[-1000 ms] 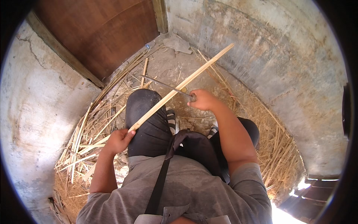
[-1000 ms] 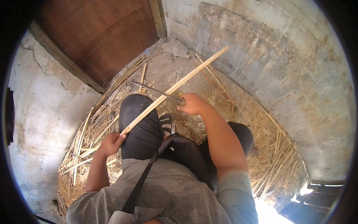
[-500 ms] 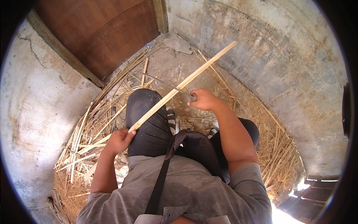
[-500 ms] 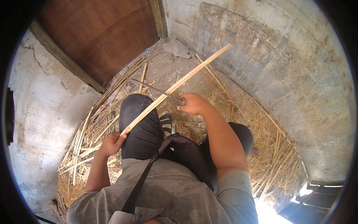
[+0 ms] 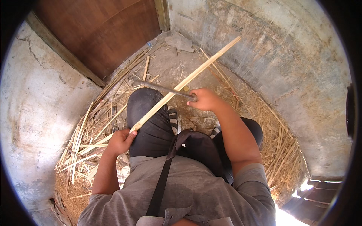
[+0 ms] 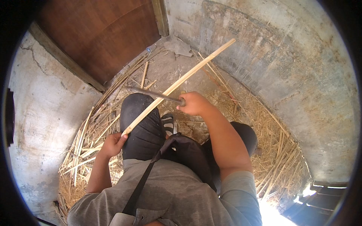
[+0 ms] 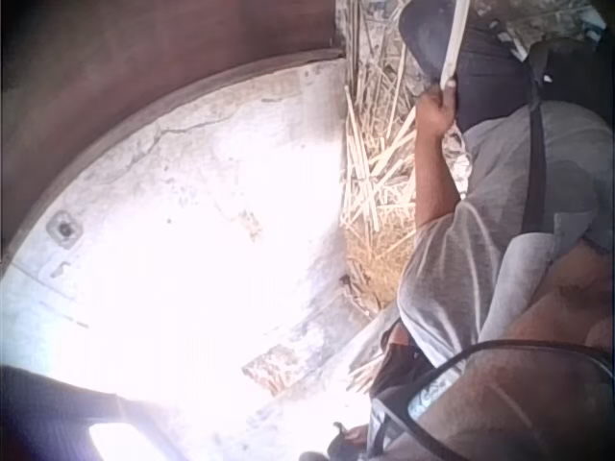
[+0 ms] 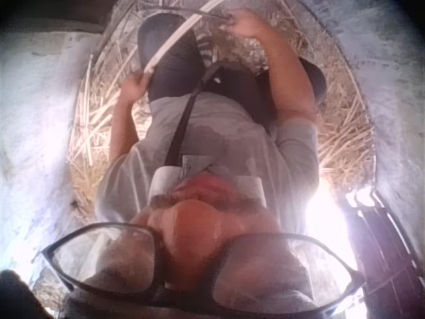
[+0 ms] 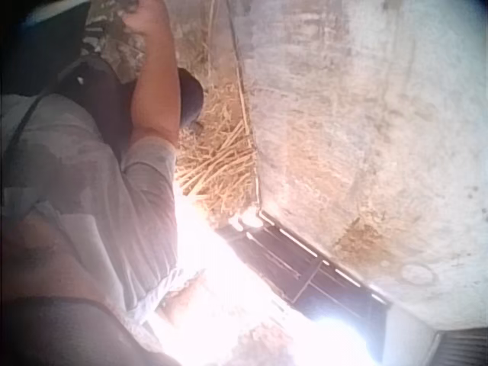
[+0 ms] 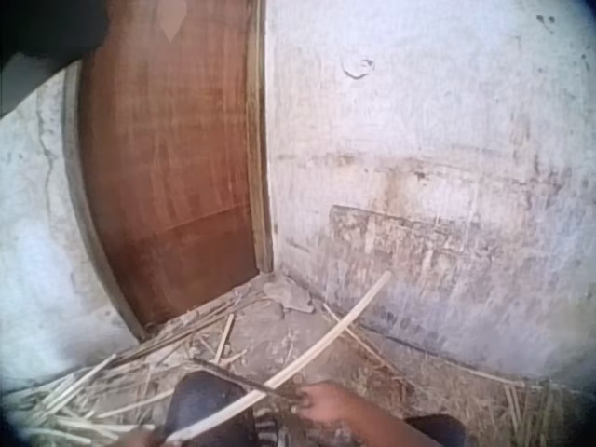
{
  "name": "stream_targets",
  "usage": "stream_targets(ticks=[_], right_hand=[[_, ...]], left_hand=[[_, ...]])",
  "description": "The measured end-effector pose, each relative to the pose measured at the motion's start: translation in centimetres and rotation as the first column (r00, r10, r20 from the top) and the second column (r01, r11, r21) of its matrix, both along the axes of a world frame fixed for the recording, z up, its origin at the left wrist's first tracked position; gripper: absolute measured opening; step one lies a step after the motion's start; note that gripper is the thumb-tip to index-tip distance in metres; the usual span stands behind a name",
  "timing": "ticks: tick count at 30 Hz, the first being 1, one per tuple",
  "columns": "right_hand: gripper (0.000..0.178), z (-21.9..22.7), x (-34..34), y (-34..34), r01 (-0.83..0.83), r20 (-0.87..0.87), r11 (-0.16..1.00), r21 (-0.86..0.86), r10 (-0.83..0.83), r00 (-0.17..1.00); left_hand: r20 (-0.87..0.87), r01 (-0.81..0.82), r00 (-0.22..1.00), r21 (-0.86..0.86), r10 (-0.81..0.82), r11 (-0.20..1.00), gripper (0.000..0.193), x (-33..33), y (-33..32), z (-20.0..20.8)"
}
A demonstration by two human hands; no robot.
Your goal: The person sits on a floor covered with straw and scrap bamboo, using a knife to shave and smooth a long bamboo stick held against their leg. They repeatedly scrape the surface of the stick to remove splinters and refine its shape.
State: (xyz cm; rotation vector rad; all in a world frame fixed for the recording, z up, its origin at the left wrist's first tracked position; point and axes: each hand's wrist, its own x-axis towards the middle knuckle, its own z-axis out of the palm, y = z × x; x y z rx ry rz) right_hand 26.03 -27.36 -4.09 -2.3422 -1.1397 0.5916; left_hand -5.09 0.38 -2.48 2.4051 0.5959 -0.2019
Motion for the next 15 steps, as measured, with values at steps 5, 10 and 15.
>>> stream_targets(ticks=[5,10,15], right_hand=[[0.053,0.9,-0.6,0.4,-0.011,-0.041,0.999,-0.039,0.01,0.999],[0.052,-0.9,3.9,-3.6,0.318,0.117,0.947,0.05,-0.322,0.94],[0.049,2.1,-0.2,-0.6,0.126,0.075,0.991,-0.056,-0.121,0.99]], left_hand=[[0.055,-0.01,0.998,0.022,0.009,1.0,0.053,-1.0,-0.3,-0.6],[0.075,-0.008,0.997,0.02,0.006,1.0,0.049,-1.7,-0.8,0.3],[0.043,0.004,0.999,0.081,-0.007,0.997,0.048,-1.2,-0.5,0.3]])
